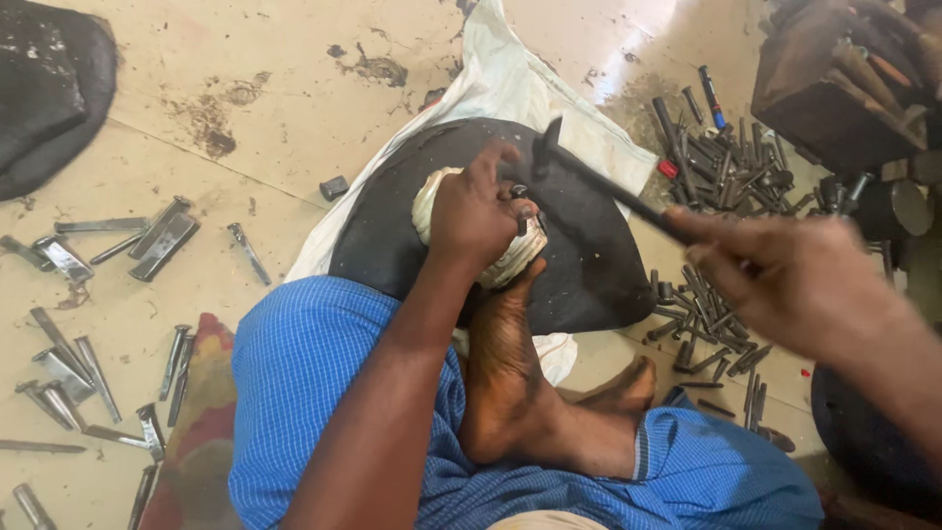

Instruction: The person sits on the floor and uses a hammer and chisel to carve a decorative pattern into a silver-colored metal object. They repeatedly strike the chisel to shape the surface, occasionally rotating the object to access different areas.

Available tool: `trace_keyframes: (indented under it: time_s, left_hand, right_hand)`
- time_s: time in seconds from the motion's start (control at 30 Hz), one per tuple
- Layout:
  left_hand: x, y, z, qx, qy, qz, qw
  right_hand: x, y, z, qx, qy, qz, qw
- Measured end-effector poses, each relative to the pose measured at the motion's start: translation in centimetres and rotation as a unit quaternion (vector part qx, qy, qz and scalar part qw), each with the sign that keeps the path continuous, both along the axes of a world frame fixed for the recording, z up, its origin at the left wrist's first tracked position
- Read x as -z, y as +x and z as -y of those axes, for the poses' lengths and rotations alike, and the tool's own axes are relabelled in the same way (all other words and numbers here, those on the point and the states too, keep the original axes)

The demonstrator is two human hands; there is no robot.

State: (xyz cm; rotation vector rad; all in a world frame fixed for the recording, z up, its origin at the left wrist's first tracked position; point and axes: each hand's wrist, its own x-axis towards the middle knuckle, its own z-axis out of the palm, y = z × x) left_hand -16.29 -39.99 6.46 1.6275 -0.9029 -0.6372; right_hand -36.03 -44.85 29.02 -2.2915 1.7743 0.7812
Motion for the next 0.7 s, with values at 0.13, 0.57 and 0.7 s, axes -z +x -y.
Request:
trace_keyframes:
  time_s: [0.13,0.57,0.7]
  left_hand:
    - [0.1,0.0,-0.1,-0.007,-0.034,-0.002,0.999]
    - [1.0,-0.2,-0.4,-0.009,-0.066,-0.016,0.998]
    - [1.1,-0.2,-0.6,-0.027,-0.073,0.048,0.996]
  right_hand:
    - [0.8,-1.0,0.5,-0.119,-0.108,0.366,0.917]
    - [0.1,-0.5,-1.3,-0.125,-0.061,0.182,0.973]
    - [0.5,-1.5,-0.7,-0.233,-0.132,0.34,0.901]
